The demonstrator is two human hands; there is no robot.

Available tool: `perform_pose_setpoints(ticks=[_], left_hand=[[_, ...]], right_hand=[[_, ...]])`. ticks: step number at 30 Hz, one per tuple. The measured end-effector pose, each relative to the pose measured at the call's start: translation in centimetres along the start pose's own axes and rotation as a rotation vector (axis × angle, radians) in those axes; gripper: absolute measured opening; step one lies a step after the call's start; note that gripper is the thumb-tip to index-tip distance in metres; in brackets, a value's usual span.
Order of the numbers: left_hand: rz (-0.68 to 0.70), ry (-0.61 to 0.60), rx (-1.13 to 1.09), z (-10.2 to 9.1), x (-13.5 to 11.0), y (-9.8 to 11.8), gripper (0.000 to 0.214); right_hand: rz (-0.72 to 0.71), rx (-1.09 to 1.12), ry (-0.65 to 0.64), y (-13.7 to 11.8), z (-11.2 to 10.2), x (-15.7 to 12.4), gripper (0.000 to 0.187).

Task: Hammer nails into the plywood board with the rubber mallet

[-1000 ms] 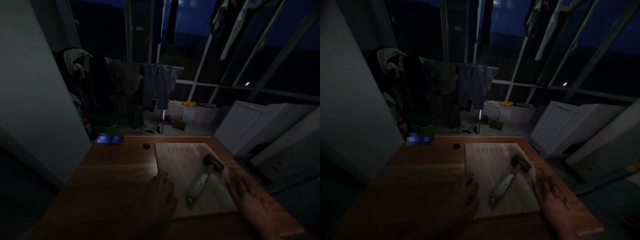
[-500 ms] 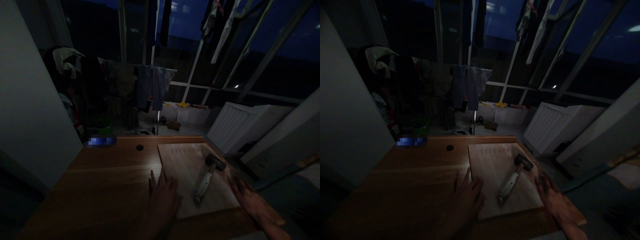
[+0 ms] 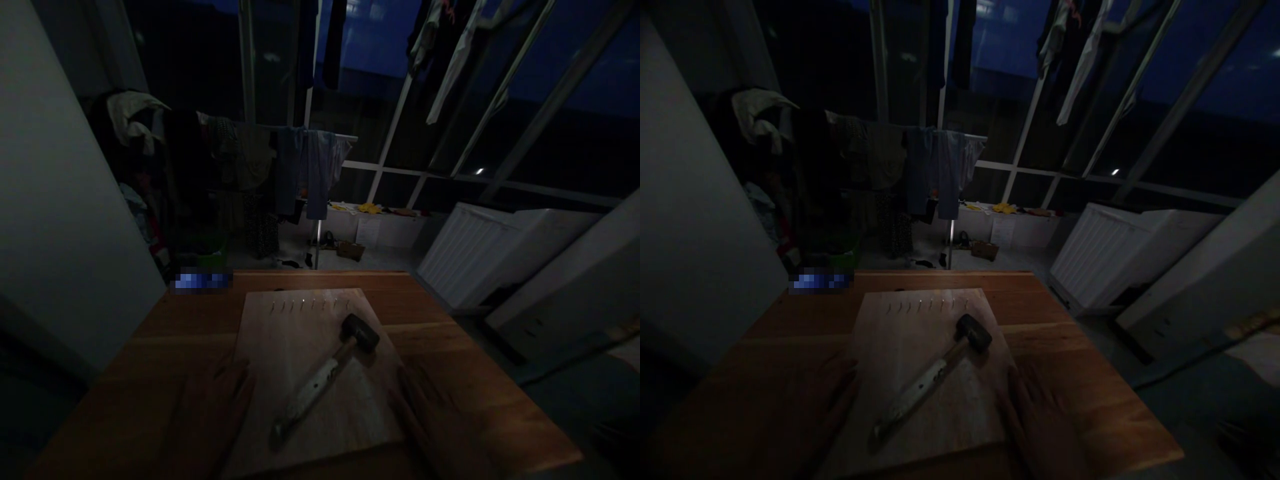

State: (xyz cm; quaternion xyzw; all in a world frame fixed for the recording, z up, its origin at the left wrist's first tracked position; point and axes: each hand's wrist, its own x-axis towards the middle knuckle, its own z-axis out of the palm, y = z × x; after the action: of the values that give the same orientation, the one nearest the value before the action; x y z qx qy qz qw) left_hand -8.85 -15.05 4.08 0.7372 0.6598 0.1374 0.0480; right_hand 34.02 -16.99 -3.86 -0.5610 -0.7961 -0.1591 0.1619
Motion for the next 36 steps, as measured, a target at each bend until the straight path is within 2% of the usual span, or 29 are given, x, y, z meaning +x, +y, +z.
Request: perform_pose_setpoints(ticks=[3, 5, 8, 11, 15, 17, 21, 25, 29, 33, 36], left_hand=[[-0.07, 0.005, -0.049, -0.3, -0.3, -1.8, 0.039], [-0.106, -0.002, -0.093, -0.3, -0.2, -2.2, 0.039], [-0.121, -0.013, -0.207, 0.0, 1.0, -1.8, 0.041], [-0.072, 0.04, -0.381, 0.5, 3.6, -0.9, 0.042], [-0.01, 0.159, -0.61, 1.3, 8.8, -0.5, 0.042], [-0.071, 0.178, -0.725, 1.8, 11.2, -0.7, 0.042], [-0.239, 0.085, -0.959, 2.9, 14.6, -1.2, 0.054], [-0.225, 0.106, -1.062, 4.3, 16.2, -1.3, 0.056], [-0.276, 0.077, -1.156, 5.3, 17.0, -1.0, 0.057], [-0.342, 0.128, -1.104, 4.8, 17.7, -0.8, 0.051], [-0.273, 0.14, -1.029, 2.7, 18.9, -0.5, 0.044]], right_hand=[[0.091, 0.017, 0.016, -3.2, -1.6, 2.7, 0.033], [-0.019, 0.135, 0.017, -5.2, -2.4, 4.9, 0.041], [-0.228, 0.229, -0.065, -7.5, -2.7, 7.7, 0.07], [-0.327, 0.224, -0.159, -9.1, -2.4, 9.8, 0.079], [-0.306, 0.278, -0.276, -10.0, -2.8, 11.3, 0.065], [-0.28, 0.306, -0.301, -9.9, -3.0, 11.7, 0.059], [-0.178, 0.302, -0.245, -8.3, -2.4, 11.9, 0.049], [-0.084, 0.304, -0.208, -6.0, -1.6, 12.1, 0.044], [-0.066, 0.4, -0.235, -4.4, -1.9, 12.9, 0.043], [-0.025, 0.462, -0.186, -3.0, -3.3, 15.2, 0.042], [0.026, 0.502, -0.116, -2.0, -5.1, 18.6, 0.039]])
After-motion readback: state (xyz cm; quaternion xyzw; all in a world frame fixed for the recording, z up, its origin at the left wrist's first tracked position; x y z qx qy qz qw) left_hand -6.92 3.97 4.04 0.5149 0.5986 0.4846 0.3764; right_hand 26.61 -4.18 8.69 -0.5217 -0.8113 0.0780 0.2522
